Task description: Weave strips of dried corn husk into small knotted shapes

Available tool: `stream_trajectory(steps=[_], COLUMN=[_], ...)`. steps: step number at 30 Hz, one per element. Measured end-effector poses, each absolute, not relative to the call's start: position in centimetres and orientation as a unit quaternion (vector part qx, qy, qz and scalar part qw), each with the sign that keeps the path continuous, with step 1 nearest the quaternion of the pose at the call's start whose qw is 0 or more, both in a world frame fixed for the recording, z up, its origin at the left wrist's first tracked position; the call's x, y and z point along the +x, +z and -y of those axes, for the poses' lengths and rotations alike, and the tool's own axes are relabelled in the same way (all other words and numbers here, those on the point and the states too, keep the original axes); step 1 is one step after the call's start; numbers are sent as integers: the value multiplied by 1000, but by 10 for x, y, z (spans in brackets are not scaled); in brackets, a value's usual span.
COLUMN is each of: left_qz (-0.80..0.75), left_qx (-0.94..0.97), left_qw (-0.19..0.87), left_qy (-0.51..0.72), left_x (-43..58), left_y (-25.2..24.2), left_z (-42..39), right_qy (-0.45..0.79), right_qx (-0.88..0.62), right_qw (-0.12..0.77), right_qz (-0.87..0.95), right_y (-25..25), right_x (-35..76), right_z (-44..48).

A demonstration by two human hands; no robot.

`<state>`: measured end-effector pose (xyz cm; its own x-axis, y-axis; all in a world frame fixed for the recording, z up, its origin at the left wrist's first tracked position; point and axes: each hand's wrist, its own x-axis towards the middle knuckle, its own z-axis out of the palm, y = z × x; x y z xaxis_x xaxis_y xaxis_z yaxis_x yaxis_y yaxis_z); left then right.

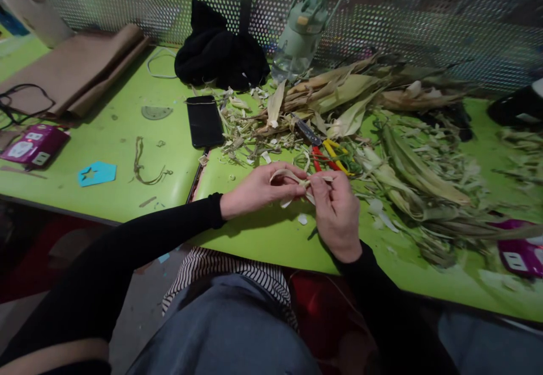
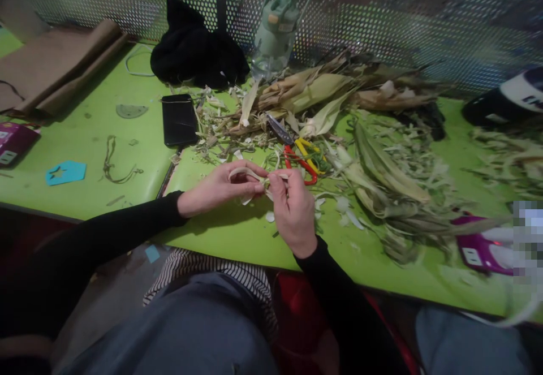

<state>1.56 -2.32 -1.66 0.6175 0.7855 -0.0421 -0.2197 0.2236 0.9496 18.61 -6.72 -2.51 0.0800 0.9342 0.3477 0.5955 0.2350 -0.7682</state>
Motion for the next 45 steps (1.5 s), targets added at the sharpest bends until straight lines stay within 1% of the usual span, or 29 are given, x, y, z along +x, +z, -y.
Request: stream_trajectory(steps=[11,14,17,19,23,25,29,33,35,40,45], left_qz=[-236,-252,-288,-306,-320,-324,-350,-387,-391,-333,-320], left_qx=[531,531,537,545,602,643,697,697,690,597,526], left_qw=[759,755,723,700,648,607,533,503,512,646,714], left_qy=[294,293,326,344,341,337,328,335,330,339,334], left_x=[14,15,15,15,13,12,10,12,14,16,14], left_y=[-18,-18,-16,-16,-16,-16,-16,-16,-16,-15,-14], left_z=[27,29,29,28,26,25,24,25,26,29,27], right_qy=[172,204,265,275,222,221,248,189,182,250,296], right_qx=[-598,-588,-580,-573,-561,-557,-561,-577,-577,-576,-552], right_qw=[452,461,440,420,427,433,408,383,382,436,449], right_qz=[640,632,632,648,673,673,676,696,698,644,637], right_y=[-24,-23,-21,-19,-17,-17,-18,-19,-19,-23,-31], right_x=[189,191,191,190,186,185,185,183,182,183,187], right_z=[67,67,66,66,66,66,67,69,71,75,71])
